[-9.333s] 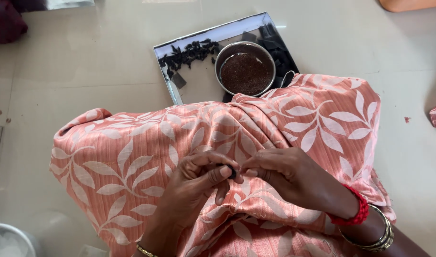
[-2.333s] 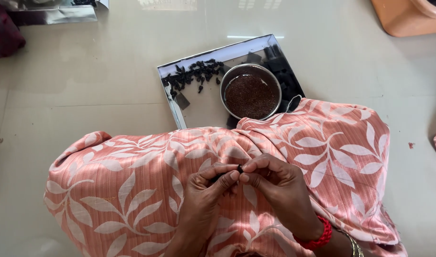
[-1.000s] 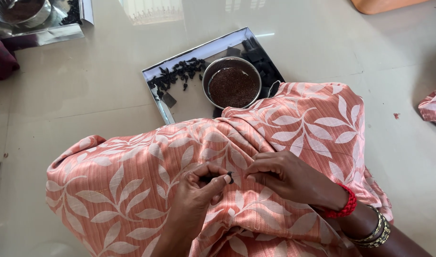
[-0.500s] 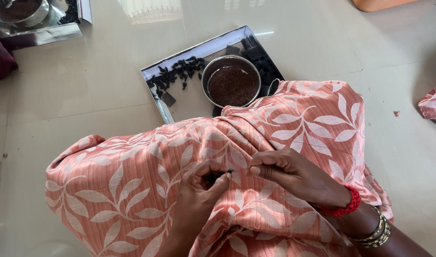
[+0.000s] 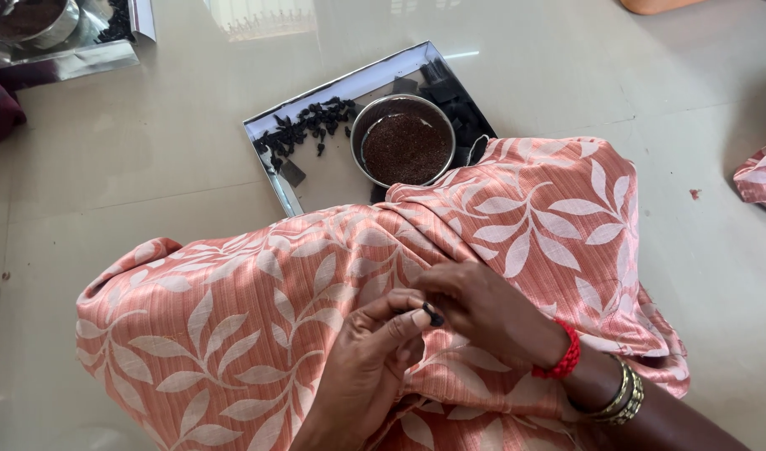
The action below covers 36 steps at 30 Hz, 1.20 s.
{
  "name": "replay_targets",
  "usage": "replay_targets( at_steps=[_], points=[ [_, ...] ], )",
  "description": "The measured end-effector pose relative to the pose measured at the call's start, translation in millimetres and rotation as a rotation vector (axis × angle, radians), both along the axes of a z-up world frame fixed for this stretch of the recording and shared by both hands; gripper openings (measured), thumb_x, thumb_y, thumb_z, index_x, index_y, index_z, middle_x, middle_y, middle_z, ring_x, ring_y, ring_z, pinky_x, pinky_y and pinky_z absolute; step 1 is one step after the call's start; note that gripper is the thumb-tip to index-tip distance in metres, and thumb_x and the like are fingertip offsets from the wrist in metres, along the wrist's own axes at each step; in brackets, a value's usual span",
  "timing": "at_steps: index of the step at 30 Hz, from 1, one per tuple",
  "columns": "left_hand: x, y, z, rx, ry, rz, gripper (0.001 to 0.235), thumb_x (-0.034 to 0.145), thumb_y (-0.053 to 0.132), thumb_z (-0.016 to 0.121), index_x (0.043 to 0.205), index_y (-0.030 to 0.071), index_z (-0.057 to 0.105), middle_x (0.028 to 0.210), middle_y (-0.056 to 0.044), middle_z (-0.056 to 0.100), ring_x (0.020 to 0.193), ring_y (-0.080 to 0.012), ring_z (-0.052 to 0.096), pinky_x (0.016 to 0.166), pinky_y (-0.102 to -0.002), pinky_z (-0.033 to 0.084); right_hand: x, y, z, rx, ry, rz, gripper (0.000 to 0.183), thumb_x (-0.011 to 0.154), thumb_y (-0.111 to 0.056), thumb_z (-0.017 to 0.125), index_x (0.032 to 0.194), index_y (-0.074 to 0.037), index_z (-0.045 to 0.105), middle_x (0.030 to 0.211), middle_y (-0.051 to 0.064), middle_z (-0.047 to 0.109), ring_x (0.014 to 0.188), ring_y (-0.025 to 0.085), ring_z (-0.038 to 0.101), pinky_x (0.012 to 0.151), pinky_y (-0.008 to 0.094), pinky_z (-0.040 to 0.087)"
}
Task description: The person is manually stuffing small seeds into dried black pods or flowers.
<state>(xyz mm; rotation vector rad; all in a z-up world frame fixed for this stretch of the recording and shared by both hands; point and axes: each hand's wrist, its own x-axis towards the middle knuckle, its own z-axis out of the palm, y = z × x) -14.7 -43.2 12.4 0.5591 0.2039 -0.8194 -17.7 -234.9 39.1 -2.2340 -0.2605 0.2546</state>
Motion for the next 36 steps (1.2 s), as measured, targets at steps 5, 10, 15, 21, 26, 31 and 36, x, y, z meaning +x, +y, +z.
replay_targets(
  at_steps=[5,10,15,21,26,31,36],
  points=[
    [3.1,0.7,-0.8,0.091,-0.100,0.089,0.013,0.092,0.001,0.072,0.104,-0.003,0.071,0.083,-0.004,0.068,0.064,-0.0068,0.051,0.057,-0.021,0.041,6.0,-17.4,-5.7,-0.047,-0.139,-0.047,0.015,0.088,-0.007,0.066,0.101,-0.003,0.072,0.087,0.013,0.073,0.079,0.029,0.069,0.068,0.040,0.053],
    [4.0,5.7,0.8,0.435,-0.351,0.105,0.011,0.095,0.004,0.072,0.103,-0.003,0.073,0.077,-0.001,0.063,0.064,-0.0058,0.048,0.057,-0.021,0.040,2.4,-25.2,18.6,-0.005,0.038,-0.182,0.016,0.091,-0.010,0.065,0.103,-0.005,0.074,0.082,0.012,0.074,0.072,0.024,0.070,0.065,0.038,0.052],
    [6.0,2.0,-0.5,0.628,-0.584,0.214,0.009,0.097,0.006,0.068,0.104,0.002,0.071,0.091,0.002,0.070,0.083,-0.0029,0.063,0.073,-0.019,0.052,-14.1,-33.6,32.6,0.403,0.254,-0.158,0.018,0.098,-0.009,0.062,0.099,0.000,0.077,0.088,0.012,0.077,0.088,0.021,0.070,0.081,0.036,0.058],
    [3.9,-9.6,1.4,0.550,-0.502,0.198,0.013,0.094,0.005,0.070,0.105,-0.001,0.074,0.080,-0.003,0.072,0.066,-0.0068,0.060,0.058,-0.023,0.048,-25.2,-5.7,7.8,0.150,-0.089,0.297,0.010,0.095,-0.007,0.065,0.100,-0.003,0.072,0.098,0.012,0.075,0.097,0.029,0.071,0.087,0.039,0.055],
    [3.7,-3.1,-6.4,0.156,-0.180,0.099,0.013,0.095,0.003,0.072,0.106,-0.005,0.072,0.079,-0.004,0.067,0.061,-0.0065,0.048,0.055,-0.022,0.039,-6.8,-4.3,0.8,0.065,0.005,0.136,0.010,0.091,-0.006,0.066,0.099,-0.001,0.071,0.090,0.013,0.073,0.085,0.032,0.070,0.076,0.041,0.054],
    [3.4,-3.6,-4.4,0.045,0.026,0.050,0.015,0.093,0.002,0.071,0.107,-0.003,0.070,0.088,-0.004,0.070,0.066,-0.0067,0.050,0.061,-0.022,0.043,5.1,-13.1,-2.6,0.040,-0.107,0.068,0.013,0.087,-0.005,0.068,0.099,-0.002,0.071,0.086,0.013,0.073,0.078,0.031,0.069,0.071,0.041,0.053],
    [7.2,-4.0,7.3,0.143,0.018,0.020,0.006,0.092,0.005,0.064,0.097,0.003,0.063,0.099,-0.002,0.076,0.064,-0.0077,0.049,0.058,-0.023,0.043,5.3,-21.3,6.7,-0.069,-0.065,-0.093,0.014,0.089,-0.004,0.064,0.100,-0.003,0.072,0.083,0.011,0.073,0.077,0.025,0.070,0.068,0.038,0.053]
  ],
)
